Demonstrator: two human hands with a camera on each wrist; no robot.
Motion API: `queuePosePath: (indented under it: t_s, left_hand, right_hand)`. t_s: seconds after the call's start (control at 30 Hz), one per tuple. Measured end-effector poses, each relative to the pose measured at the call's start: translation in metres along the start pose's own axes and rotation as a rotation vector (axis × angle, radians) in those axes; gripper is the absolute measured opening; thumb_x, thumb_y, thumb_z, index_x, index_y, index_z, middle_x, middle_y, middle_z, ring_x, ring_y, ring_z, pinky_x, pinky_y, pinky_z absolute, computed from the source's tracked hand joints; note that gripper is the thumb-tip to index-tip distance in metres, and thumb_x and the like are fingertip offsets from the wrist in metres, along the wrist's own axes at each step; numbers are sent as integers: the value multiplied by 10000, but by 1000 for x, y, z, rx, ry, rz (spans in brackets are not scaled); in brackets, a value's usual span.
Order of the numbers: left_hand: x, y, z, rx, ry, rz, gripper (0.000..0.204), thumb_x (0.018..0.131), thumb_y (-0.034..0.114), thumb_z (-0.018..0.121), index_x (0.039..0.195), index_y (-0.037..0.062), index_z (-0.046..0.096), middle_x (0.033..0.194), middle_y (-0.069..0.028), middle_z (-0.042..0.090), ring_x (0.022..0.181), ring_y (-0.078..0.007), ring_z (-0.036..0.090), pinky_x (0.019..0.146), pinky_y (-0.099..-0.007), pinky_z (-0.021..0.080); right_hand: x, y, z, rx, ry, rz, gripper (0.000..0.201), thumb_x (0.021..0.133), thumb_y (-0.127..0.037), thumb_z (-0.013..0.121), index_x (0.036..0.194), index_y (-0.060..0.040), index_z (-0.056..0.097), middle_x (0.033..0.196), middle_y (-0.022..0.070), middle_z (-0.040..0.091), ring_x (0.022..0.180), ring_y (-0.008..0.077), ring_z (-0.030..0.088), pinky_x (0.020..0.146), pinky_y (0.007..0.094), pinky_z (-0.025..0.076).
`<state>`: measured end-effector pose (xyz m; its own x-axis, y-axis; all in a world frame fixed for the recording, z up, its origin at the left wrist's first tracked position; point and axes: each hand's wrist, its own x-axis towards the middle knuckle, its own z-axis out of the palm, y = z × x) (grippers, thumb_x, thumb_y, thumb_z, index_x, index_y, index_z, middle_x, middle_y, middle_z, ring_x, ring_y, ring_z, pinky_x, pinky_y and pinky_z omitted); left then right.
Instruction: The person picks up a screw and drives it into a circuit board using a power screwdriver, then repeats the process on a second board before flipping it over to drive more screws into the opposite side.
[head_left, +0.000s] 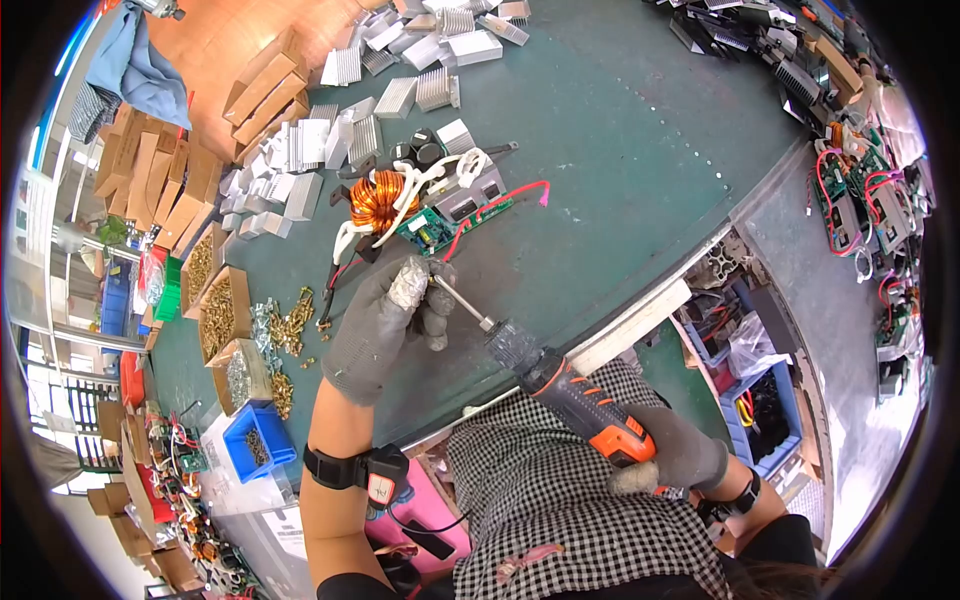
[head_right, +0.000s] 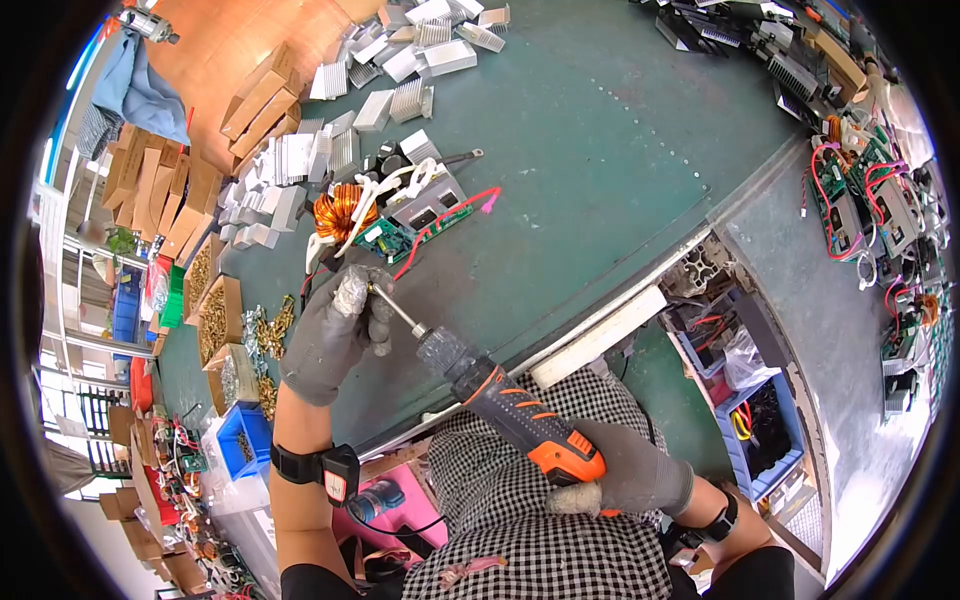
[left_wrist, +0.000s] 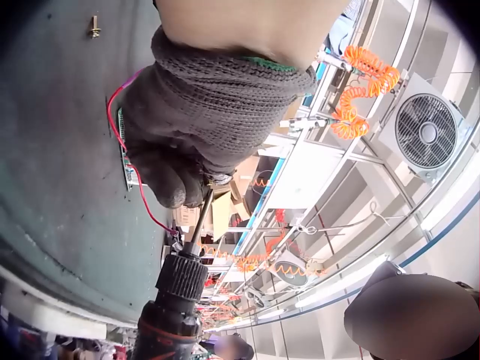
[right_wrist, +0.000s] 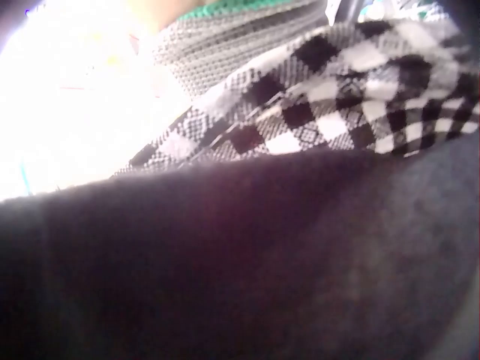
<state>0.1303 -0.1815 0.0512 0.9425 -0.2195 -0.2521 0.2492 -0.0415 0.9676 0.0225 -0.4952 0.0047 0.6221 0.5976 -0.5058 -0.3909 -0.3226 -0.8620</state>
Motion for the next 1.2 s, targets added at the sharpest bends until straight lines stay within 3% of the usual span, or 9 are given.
queuePosePath:
  t_s: [0.23,0.47,0.6,0.7,0.83,0.87,0.93,1.03,1.2]
  left_hand:
    - [0,3,1,24,9,-11,459,947,450,522,1014,4,602,767,-7,567,614,-78,545,552,-235,482]
    - [5,-3,0,114,42,8,464,943,465,519,983,11,609,753,-10,560,586,-85,536,540,-235,480]
    - [9,-3,-7,132,-54,61,489,938,484,519,980,4,602,717,-4,543,592,-76,539,528,-227,463]
    - [15,3,-13,399,-49,4,511,922,511,527,932,9,623,670,-54,564,569,-163,560,535,-293,463]
    - [28,-2,-11,1192,290,401,497,892,520,553,857,36,662,703,-175,588,657,-366,574,620,-432,457]
    - [32,2,-8,1337,492,439,417,868,453,617,852,40,668,701,-152,602,670,-346,599,620,-427,465]
    - [35,29,7,1169,523,460,327,799,285,695,1028,55,654,867,-129,662,852,-319,622,733,-392,475]
    - [52,39,15,1705,428,869,477,742,255,727,1165,77,596,1102,-118,618,1080,-271,558,913,-380,436]
    - [84,23,13,1833,338,526,606,692,211,749,1234,61,524,1212,-107,563,1179,-258,502,1028,-379,373]
  right_hand:
    - [2,-1,0,-81,28,-7,668,656,-479,819,1081,-24,575,798,76,626,712,175,607,692,326,499]
    - [1,-3,2,-346,249,-112,585,655,-447,823,992,-28,593,726,56,626,663,165,611,636,310,497]
    - [1,-2,-8,182,-137,115,490,691,-386,810,957,-37,592,713,39,612,645,144,579,607,295,474]
    - [5,-4,0,282,-118,97,459,715,-355,798,958,-29,585,737,40,610,659,128,559,613,290,465]
    - [15,5,9,291,15,54,478,739,-354,783,984,-4,570,770,46,607,684,119,552,638,286,468]
    - [17,8,11,326,44,52,486,744,-355,780,992,2,565,777,45,606,689,117,552,643,284,469]
    - [22,0,14,461,46,64,482,766,-365,763,1007,-1,557,797,33,601,703,119,558,651,283,476]
    - [32,-1,16,497,61,55,464,778,-383,751,987,-14,562,817,31,598,724,113,557,658,278,479]
    - [46,-3,15,527,13,29,488,783,-444,729,970,-22,572,796,20,584,715,102,547,654,267,470]
